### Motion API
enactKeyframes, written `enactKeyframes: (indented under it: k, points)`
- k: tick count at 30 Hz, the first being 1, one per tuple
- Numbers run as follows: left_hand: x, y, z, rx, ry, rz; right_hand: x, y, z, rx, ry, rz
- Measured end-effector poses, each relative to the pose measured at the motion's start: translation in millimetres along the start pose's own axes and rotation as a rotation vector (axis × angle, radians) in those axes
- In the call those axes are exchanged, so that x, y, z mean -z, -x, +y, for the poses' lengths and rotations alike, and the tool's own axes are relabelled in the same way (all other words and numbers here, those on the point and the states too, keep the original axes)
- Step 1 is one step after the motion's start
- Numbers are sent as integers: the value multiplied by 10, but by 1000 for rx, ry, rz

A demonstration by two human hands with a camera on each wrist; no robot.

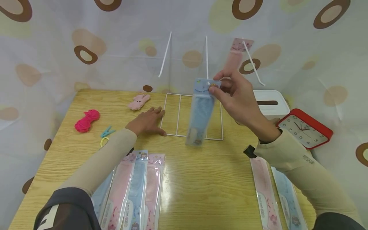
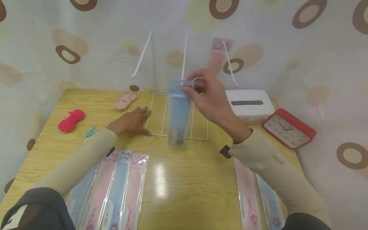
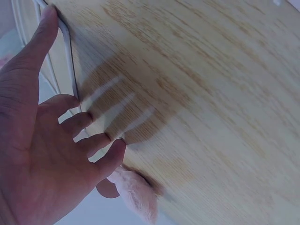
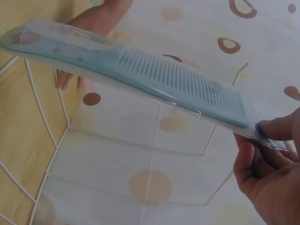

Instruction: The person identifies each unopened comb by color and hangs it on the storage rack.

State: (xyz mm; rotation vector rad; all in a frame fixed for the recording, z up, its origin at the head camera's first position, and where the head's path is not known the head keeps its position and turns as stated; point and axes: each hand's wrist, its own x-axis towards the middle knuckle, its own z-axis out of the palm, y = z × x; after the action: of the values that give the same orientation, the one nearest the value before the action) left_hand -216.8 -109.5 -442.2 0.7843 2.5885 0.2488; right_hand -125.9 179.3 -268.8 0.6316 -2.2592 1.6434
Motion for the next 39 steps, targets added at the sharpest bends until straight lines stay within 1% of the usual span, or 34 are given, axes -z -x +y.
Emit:
enactKeyframes:
  k: [4,5,8,11,15,18,21,25,29,32,35,39]
  points:
    - [-11,18,-3,5,7,0,11,-84,94,-42,94,1]
    - [-15,22,-7,6,6,1,15,-123,134,-41,116,3]
    - [-14,35,-12,7,6,5,19,-293,275,-37,182,25]
    - [-7,52,-16,9,9,6,4,-515,419,-39,203,76]
    - [-20,63,-7,11,22,4,-14,-801,577,-117,195,160]
    - [-48,55,14,6,36,1,-15,-979,668,-176,209,206]
    - [-72,20,49,-4,31,-3,30,-1112,727,-218,263,240]
    - [-87,-21,80,-11,8,0,109,-1224,778,-272,334,254]
    - [-85,-46,97,-13,-7,-1,160,-1221,787,-321,379,223]
    - [-74,-56,94,-19,-8,-3,182,-1114,768,-357,399,169]
    - [-64,-62,77,-24,-6,2,193,-917,746,-365,414,99]
    - [-58,-67,31,-21,-12,7,203,-543,732,-338,458,6]
